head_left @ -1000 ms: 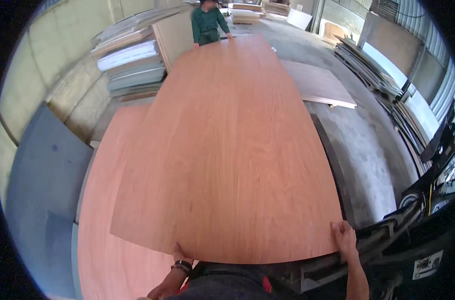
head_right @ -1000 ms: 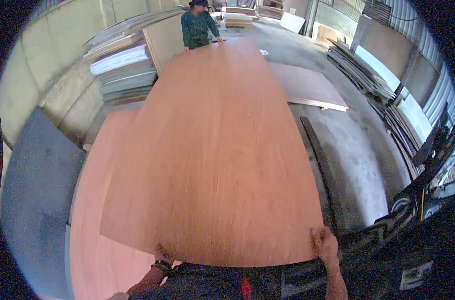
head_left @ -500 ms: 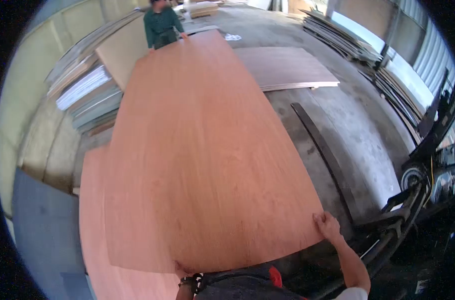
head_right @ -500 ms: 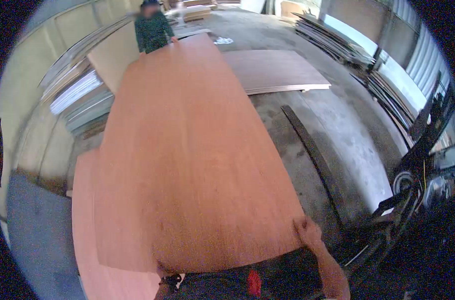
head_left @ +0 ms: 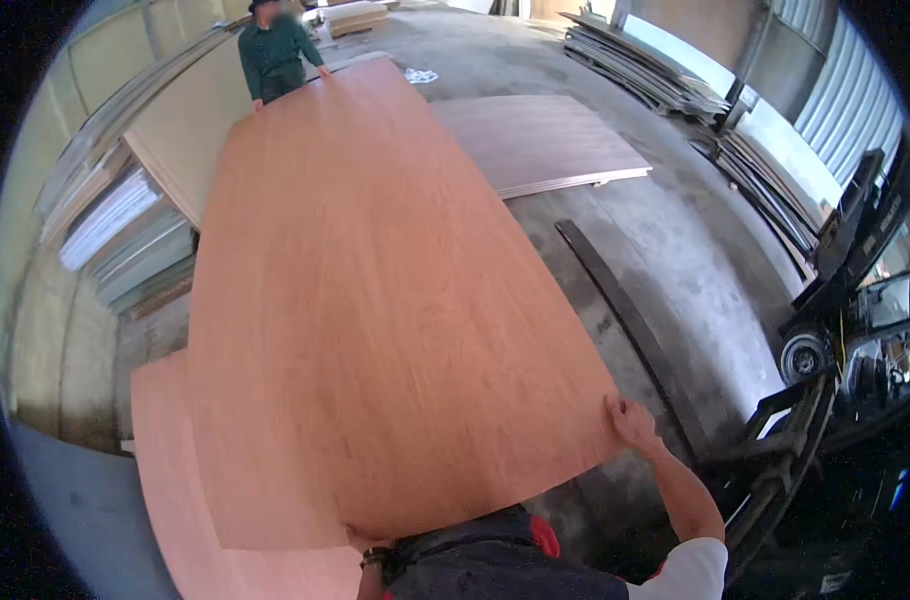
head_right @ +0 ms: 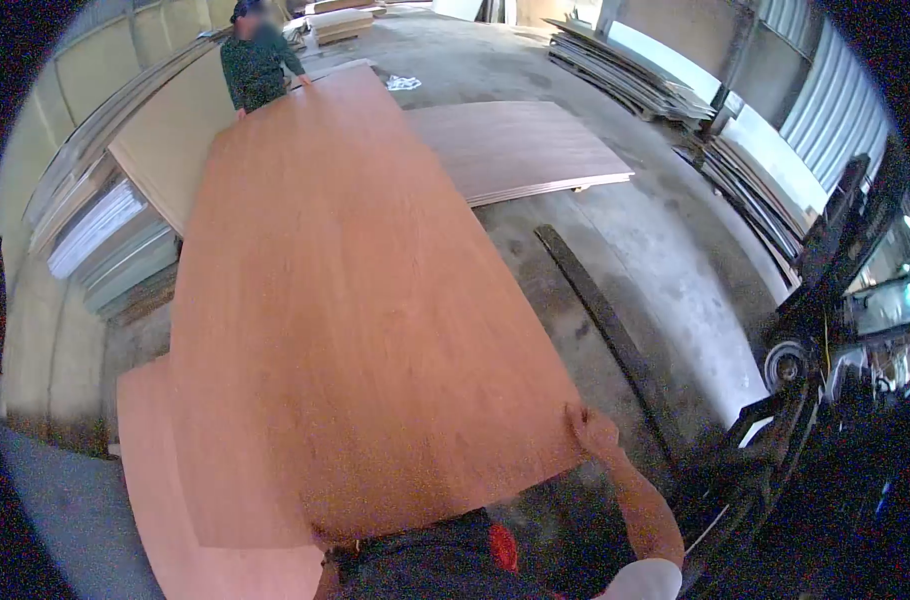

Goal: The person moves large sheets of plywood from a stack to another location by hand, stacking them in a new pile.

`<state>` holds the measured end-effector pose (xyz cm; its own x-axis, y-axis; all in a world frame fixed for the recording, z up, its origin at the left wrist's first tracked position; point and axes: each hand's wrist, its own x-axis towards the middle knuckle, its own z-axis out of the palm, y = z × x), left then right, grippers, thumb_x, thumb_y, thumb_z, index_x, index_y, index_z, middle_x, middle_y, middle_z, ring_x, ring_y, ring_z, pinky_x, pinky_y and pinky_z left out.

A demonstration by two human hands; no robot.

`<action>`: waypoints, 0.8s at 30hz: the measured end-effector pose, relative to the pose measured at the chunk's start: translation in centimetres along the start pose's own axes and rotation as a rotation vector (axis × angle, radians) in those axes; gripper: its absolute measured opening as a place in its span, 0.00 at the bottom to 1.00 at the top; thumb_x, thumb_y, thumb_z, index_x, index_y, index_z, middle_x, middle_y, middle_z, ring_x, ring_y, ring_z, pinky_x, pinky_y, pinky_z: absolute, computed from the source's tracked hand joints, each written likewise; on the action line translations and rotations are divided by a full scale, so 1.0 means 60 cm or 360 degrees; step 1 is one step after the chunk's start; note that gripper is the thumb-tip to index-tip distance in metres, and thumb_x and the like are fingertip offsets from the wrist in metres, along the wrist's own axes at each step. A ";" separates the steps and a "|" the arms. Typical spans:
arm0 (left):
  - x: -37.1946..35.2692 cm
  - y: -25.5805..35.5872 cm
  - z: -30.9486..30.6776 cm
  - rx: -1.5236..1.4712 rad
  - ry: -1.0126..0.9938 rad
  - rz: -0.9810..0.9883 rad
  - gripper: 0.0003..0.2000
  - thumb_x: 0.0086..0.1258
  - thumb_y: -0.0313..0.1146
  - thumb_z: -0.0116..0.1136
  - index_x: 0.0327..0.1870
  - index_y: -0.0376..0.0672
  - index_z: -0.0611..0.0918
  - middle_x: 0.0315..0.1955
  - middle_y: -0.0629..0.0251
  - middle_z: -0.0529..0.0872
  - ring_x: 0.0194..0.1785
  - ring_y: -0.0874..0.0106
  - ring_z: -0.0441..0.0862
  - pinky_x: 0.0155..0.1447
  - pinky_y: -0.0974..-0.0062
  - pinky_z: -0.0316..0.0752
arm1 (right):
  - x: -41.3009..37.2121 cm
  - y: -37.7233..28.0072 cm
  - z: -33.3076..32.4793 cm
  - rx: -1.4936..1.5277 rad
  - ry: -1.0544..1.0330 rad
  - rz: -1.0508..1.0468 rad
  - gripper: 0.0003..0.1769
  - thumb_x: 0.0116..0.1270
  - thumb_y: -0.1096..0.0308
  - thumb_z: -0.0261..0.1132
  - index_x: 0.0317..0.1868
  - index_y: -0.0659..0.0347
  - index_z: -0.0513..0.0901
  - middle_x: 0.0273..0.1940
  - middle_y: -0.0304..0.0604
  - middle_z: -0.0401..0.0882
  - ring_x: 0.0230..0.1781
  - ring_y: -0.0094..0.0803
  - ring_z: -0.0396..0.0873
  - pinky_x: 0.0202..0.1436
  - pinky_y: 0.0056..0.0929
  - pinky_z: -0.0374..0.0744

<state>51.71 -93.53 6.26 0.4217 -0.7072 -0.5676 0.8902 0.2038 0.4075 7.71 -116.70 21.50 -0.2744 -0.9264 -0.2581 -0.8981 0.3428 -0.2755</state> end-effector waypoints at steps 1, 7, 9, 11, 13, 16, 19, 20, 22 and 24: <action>0.016 0.001 0.015 -0.0113 0.0092 -0.0038 0.31 0.56 0.58 0.35 0.55 0.44 0.64 0.56 0.63 0.63 0.59 0.59 0.58 0.58 0.56 0.55 | 0.012 -0.021 -0.005 0.0006 0.0011 -0.0049 0.31 0.56 0.40 0.43 0.32 0.62 0.76 0.31 0.56 0.75 0.38 0.51 0.72 0.40 0.41 0.69; 0.120 -0.010 0.019 -0.0288 0.0012 0.0121 0.31 0.56 0.58 0.36 0.55 0.45 0.65 0.55 0.63 0.65 0.57 0.60 0.61 0.58 0.57 0.56 | 0.105 -0.094 -0.017 0.0011 -0.0266 -0.0063 0.31 0.57 0.41 0.42 0.33 0.63 0.76 0.33 0.57 0.74 0.40 0.52 0.71 0.42 0.42 0.68; 0.140 -0.011 0.051 -0.0280 0.0058 0.0147 0.30 0.56 0.57 0.36 0.54 0.44 0.65 0.54 0.62 0.65 0.57 0.60 0.61 0.57 0.57 0.56 | 0.155 -0.074 0.021 0.0053 -0.0219 -0.0145 0.32 0.57 0.41 0.42 0.34 0.64 0.76 0.35 0.58 0.74 0.41 0.52 0.71 0.43 0.42 0.68; 0.165 -0.016 0.077 -0.0270 0.0087 0.0166 0.30 0.56 0.57 0.36 0.54 0.44 0.65 0.54 0.62 0.65 0.56 0.60 0.61 0.57 0.57 0.56 | 0.207 -0.084 0.034 0.0119 -0.0169 -0.0201 0.32 0.57 0.41 0.42 0.35 0.65 0.76 0.36 0.58 0.73 0.42 0.52 0.70 0.44 0.41 0.67; 0.199 -0.026 0.103 -0.0240 0.0102 0.0177 0.30 0.57 0.56 0.36 0.54 0.44 0.65 0.54 0.62 0.65 0.56 0.60 0.61 0.57 0.58 0.56 | 0.233 -0.117 0.025 0.0072 -0.0228 -0.0040 0.32 0.57 0.42 0.42 0.37 0.65 0.75 0.37 0.59 0.73 0.43 0.52 0.70 0.45 0.41 0.67; 0.259 -0.045 0.147 -0.0164 0.0125 0.0162 0.29 0.57 0.56 0.36 0.54 0.44 0.65 0.54 0.62 0.65 0.56 0.60 0.61 0.57 0.58 0.57 | 0.298 -0.128 0.039 0.0073 -0.0294 0.0070 0.31 0.57 0.43 0.43 0.38 0.64 0.76 0.38 0.60 0.72 0.44 0.51 0.70 0.46 0.41 0.66; 0.323 -0.038 0.194 -0.0102 0.0150 0.0142 0.29 0.57 0.55 0.36 0.54 0.44 0.65 0.53 0.62 0.66 0.56 0.60 0.62 0.57 0.58 0.57 | 0.362 -0.148 0.080 0.0165 -0.0267 0.0042 0.31 0.57 0.42 0.42 0.37 0.64 0.76 0.36 0.59 0.73 0.42 0.51 0.70 0.44 0.41 0.67; 0.334 -0.035 0.207 -0.0070 0.0167 0.0141 0.29 0.58 0.55 0.36 0.54 0.43 0.65 0.53 0.62 0.66 0.56 0.60 0.62 0.57 0.58 0.57 | 0.370 -0.152 0.080 0.0170 -0.0298 0.0087 0.31 0.57 0.42 0.42 0.37 0.64 0.76 0.36 0.59 0.73 0.42 0.51 0.70 0.44 0.41 0.67; 0.359 -0.033 0.234 -0.0033 0.0174 0.0118 0.28 0.58 0.54 0.36 0.54 0.43 0.65 0.53 0.62 0.66 0.56 0.60 0.62 0.57 0.58 0.57 | 0.399 -0.177 0.073 -0.0030 -0.0315 0.0156 0.37 0.57 0.38 0.36 0.40 0.66 0.75 0.38 0.62 0.72 0.40 0.56 0.71 0.45 0.46 0.67; 0.383 -0.033 0.259 -0.0008 0.0179 0.0110 0.28 0.58 0.54 0.36 0.54 0.43 0.65 0.53 0.62 0.66 0.55 0.61 0.62 0.57 0.58 0.57 | 0.432 -0.166 0.100 0.0041 -0.0239 0.0189 0.34 0.57 0.41 0.39 0.36 0.66 0.75 0.34 0.60 0.73 0.38 0.55 0.71 0.42 0.45 0.68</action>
<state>56.97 -120.72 3.54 0.4986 -0.6109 -0.6149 0.8590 0.2530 0.4452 11.64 -143.19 11.98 -0.3218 -0.8460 -0.4251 -0.8529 0.4540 -0.2579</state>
